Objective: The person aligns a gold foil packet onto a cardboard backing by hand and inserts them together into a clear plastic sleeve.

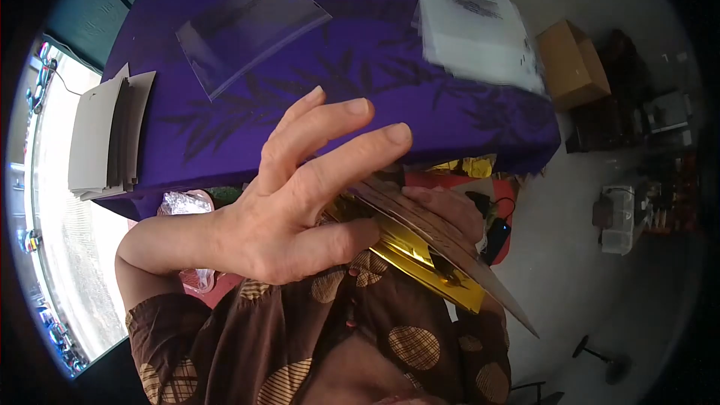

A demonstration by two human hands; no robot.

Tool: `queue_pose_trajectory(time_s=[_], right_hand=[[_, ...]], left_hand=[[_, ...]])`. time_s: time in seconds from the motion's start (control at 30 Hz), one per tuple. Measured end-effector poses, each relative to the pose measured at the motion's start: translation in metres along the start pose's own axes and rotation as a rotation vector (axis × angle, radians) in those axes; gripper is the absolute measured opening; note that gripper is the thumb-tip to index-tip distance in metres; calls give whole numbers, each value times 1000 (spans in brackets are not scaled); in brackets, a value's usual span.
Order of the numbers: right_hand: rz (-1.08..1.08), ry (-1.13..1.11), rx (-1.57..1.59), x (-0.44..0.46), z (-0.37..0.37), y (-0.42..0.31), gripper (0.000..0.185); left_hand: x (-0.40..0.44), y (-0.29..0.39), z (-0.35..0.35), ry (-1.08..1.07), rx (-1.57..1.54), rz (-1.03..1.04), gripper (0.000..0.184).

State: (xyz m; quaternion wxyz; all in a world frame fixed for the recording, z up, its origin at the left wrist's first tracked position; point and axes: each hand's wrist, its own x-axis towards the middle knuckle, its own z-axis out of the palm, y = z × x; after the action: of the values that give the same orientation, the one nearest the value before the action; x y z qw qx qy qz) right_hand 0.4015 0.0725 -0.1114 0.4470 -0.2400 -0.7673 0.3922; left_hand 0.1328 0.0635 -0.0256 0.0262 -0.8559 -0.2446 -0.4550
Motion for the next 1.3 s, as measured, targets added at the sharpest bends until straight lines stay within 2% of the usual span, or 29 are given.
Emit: queue_pose_trajectory(time_s=[0.07,0.17,0.3,0.4,0.43,0.5,0.53,0.6,0.7,0.8,0.9,1.0,1.1,1.3], right_hand=[[47,17,65,-4,1,1,36],[-76,-65,-56,1,-4,2,37],[141,60,365,-37,9,25,27],[467,288,756,-26,13,3,23],[537,368,787,-23,10,3,24],[523,294,766,-7,-3,-5,32],[612,352,701,-1,-4,-11,40],[676,335,730,4,-9,-15,39],[740,305,760,8,-13,-17,39],[725,283,767,10,-12,-19,39],[714,269,752,14,-12,-23,39],[709,270,743,15,-10,-22,38],[696,274,747,18,-8,-24,37],[665,265,765,20,-10,-24,39]], left_hand=[[2,0,-1,-29,-3,-22,21],[10,3,-15,-184,-9,-111,25],[17,-9,-17,-153,-17,-261,42],[7,-38,-28,-86,148,-409,34],[0,-52,-31,-69,261,-449,30],[-18,-79,-37,-158,471,-537,25],[-22,-88,-38,-234,526,-607,25],[-28,-105,-39,-383,629,-750,26],[-36,-133,-45,-455,737,-866,35],[-39,-157,-55,-475,636,-963,43],[-39,-172,-64,-468,463,-973,46],[-39,-183,-69,-482,408,-935,44],[-30,-188,-75,-576,385,-995,39],[-39,-185,-73,-468,374,-774,26]])
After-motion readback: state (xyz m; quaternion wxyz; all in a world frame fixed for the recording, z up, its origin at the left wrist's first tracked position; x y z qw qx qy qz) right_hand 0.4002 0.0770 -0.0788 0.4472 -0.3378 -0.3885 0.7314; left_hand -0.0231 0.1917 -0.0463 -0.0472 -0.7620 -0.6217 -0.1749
